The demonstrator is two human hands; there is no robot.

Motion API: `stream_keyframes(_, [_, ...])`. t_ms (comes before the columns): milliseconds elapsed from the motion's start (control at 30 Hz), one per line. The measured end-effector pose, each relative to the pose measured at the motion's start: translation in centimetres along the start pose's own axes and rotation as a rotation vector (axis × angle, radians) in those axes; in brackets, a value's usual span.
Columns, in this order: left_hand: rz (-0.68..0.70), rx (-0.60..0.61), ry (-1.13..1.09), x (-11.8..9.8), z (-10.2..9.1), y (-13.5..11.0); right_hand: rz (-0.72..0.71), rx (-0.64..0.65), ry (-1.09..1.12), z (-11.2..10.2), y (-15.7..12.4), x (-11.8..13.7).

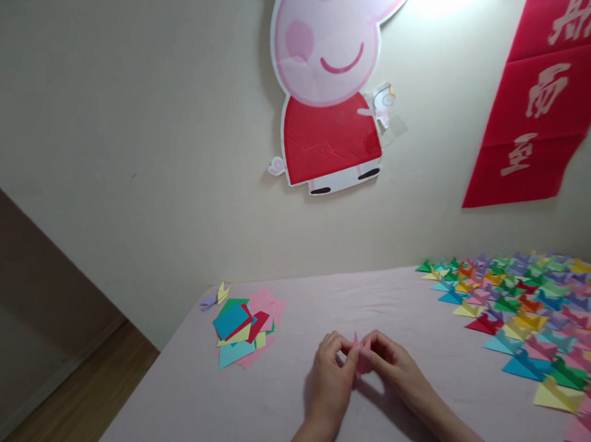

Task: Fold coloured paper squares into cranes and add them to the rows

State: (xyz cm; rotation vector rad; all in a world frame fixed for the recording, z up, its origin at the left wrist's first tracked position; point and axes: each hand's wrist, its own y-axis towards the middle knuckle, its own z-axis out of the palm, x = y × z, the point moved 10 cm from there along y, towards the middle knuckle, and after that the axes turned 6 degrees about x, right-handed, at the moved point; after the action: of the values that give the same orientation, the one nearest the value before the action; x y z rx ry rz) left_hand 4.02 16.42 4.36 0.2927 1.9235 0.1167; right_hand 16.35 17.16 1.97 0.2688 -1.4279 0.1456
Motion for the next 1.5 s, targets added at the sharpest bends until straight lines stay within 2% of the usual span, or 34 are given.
stream_keyframes(100, [-0.071, 0.020, -0.155, 1.3, 0.3, 0.2, 0.019, -0.042, -0.057, -0.7, -0.1, -0.4])
stream_keyframes(233, [-0.110, 0.089, -0.263, 1.9, 1.3, 0.3, -0.002, -0.132, -0.089, -1.9, -0.3, 0.1])
stream_keyframes(333, [-0.081, 0.096, -0.200, 1.6, 1.3, 0.2, -0.027, -0.143, -0.083, -2.1, -0.3, 0.7])
stream_keyframes(567, [-0.005, 0.098, 0.000, -0.1, 1.2, -0.1, -0.030, -0.057, 0.062, -1.2, -0.2, 0.9])
stream_keyframes(733, [0.042, 0.133, 0.085, -1.0, 2.0, -0.3, -0.055, -0.164, 0.064, -2.6, -0.4, 0.5])
stream_keyframes(967, [0.035, 0.130, 0.150, -0.6, 2.2, -0.3, -0.060, -0.246, 0.085, -3.4, -0.3, 0.3])
stream_keyframes(1133, [0.003, 0.126, 0.164, 0.0, 2.1, -0.4, -0.062, -0.261, 0.120, -3.6, -0.4, 0.3])
stream_keyframes(1233, [0.033, 0.137, 0.190, -0.5, 2.1, -0.4, -0.040, -0.268, 0.131, -3.6, -0.5, 0.2])
stream_keyframes(1367, [0.079, 0.053, 0.114, -2.0, 0.9, -0.5, -0.057, -0.288, 0.086, -3.5, -0.8, 0.8])
stream_keyframes(1500, [0.127, -0.042, 0.043, -3.4, -0.3, -0.8, -0.055, -0.226, 0.010, -2.4, -0.7, 1.4])
